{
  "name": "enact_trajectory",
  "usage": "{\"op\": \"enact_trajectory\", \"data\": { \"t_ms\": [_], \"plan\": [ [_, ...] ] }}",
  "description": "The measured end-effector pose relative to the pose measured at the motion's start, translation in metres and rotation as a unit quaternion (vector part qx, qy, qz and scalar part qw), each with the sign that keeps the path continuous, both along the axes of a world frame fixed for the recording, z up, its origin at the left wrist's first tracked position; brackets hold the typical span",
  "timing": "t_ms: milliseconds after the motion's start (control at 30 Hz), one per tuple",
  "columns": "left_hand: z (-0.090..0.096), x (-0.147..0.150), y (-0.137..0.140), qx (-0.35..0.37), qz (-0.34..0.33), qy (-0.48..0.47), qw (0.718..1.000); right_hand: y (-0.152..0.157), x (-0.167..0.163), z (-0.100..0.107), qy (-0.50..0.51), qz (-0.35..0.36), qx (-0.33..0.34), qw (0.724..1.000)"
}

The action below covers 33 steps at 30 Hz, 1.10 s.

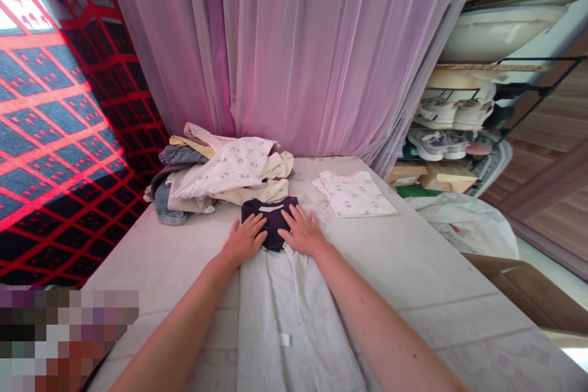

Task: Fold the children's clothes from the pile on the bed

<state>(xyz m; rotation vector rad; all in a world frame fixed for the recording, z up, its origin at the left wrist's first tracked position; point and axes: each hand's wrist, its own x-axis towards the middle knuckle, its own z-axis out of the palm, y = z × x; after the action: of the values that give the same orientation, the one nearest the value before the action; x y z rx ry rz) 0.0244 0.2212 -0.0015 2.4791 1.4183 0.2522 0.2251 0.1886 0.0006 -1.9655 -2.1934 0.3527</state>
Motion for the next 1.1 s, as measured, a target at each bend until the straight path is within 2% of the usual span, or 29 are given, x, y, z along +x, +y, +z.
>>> {"op": "enact_trajectory", "data": {
  "t_ms": [100, 167, 267, 333, 533, 733, 933, 1100],
  "plan": [
    [-0.002, -0.005, 0.005, -0.027, 0.014, -0.022, 0.999, -0.008, 0.000, 0.003, 0.006, 0.021, 0.035, 0.999],
    [-0.001, -0.005, 0.006, -0.025, 0.014, -0.014, 0.999, -0.018, -0.003, 0.007, 0.015, 0.069, 0.056, 0.996],
    [0.000, -0.003, 0.005, -0.009, 0.007, 0.004, 1.000, -0.039, -0.009, 0.009, 0.035, 0.164, 0.046, 0.985],
    [0.002, -0.001, 0.003, -0.011, 0.008, 0.003, 1.000, -0.051, -0.011, 0.009, 0.045, 0.192, 0.036, 0.980],
    [0.004, 0.004, 0.000, -0.004, 0.042, -0.025, 0.999, -0.059, -0.010, 0.006, 0.056, 0.193, 0.040, 0.979],
    [0.002, 0.004, -0.001, -0.004, 0.027, 0.000, 1.000, -0.058, -0.011, 0.005, 0.051, 0.193, 0.042, 0.979],
    [0.001, 0.007, -0.009, 0.037, 0.035, -0.007, 0.999, -0.063, -0.011, 0.009, 0.033, 0.171, 0.088, 0.981],
    [-0.002, 0.008, -0.012, 0.062, 0.031, 0.002, 0.998, -0.062, -0.013, 0.002, 0.037, 0.145, 0.026, 0.988]
  ]
}}
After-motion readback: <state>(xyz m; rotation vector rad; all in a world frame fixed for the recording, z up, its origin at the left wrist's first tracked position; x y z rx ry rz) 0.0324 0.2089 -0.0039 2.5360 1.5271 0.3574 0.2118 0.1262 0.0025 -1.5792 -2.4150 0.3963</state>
